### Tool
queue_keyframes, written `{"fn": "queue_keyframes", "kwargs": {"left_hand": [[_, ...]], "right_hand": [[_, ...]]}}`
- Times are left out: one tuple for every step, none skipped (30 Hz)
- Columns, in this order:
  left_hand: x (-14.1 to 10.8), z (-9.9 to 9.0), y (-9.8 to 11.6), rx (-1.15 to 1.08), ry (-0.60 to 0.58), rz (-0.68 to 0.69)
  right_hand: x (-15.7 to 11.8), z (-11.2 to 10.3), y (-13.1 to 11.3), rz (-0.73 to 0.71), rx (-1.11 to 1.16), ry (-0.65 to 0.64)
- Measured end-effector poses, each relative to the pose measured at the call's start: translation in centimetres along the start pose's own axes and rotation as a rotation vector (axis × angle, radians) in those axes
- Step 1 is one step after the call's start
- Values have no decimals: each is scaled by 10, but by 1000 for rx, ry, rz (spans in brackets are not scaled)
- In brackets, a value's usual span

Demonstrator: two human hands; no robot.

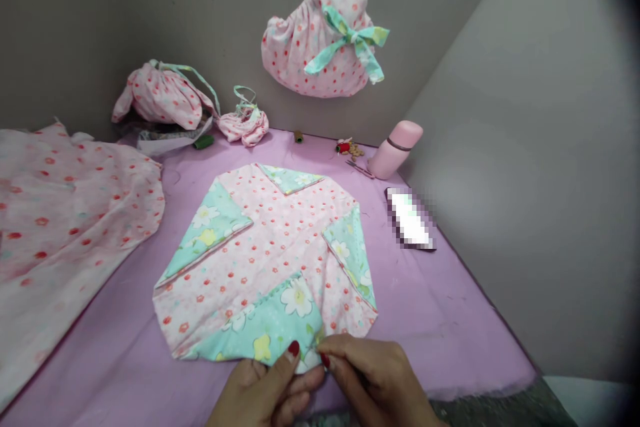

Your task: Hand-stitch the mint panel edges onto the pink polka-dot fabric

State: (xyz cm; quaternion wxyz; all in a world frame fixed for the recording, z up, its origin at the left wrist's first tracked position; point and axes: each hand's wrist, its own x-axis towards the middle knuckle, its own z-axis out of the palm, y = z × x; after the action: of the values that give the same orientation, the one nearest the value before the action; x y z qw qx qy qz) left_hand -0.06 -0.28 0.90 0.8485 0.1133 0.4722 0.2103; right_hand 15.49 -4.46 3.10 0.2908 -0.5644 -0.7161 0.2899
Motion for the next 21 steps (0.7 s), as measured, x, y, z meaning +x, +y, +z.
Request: {"fn": "queue_keyframes", "kwargs": {"left_hand": [[0,0,0,-2,10,-6],[-1,1,1,-3,18,-11],[-1,1,1,-5,22,-14],[-2,2,2,-5,24,-13],[-2,3,2,0,26,-11],[-3,4,3,5,27,-8],[-4,4,4,10,30,-3],[-5,5,4,12,32,-1],[-5,5,4,12,31,1],[-6,5,4,8,24,3],[-6,5,4,7,18,5],[-5,4,4,11,14,6],[-5,4,3,23,12,8],[-4,3,3,38,10,8],[-3,2,2,51,7,8],[-2,2,2,60,6,6],[-1,1,1,65,3,4],[-1,1,1,67,-1,4],[0,1,1,71,-6,2],[0,1,1,76,-13,2],[0,1,1,83,-24,5]], "right_hand": [[0,0,0,-1,-13,-5],[-1,-1,0,-6,-21,-8],[-1,-1,0,-7,-26,-10],[-1,-1,0,-11,-29,-10],[-1,-1,0,-15,-32,-12],[-1,-1,0,-18,-37,-11],[-1,0,0,-21,-43,-14],[-1,1,0,-27,-49,-12],[-1,1,1,-32,-51,-8],[-1,2,1,-38,-50,3],[0,3,1,-43,-46,15],[0,3,1,-51,-40,29],[1,3,1,-60,-35,40],[2,3,1,-66,-31,49],[2,3,1,-72,-29,54],[3,2,0,-77,-28,58],[4,2,0,-80,-28,56],[4,2,0,-78,-29,51],[5,1,0,-75,-31,43],[5,1,0,-71,-35,35],[5,1,0,-67,-40,27]]}}
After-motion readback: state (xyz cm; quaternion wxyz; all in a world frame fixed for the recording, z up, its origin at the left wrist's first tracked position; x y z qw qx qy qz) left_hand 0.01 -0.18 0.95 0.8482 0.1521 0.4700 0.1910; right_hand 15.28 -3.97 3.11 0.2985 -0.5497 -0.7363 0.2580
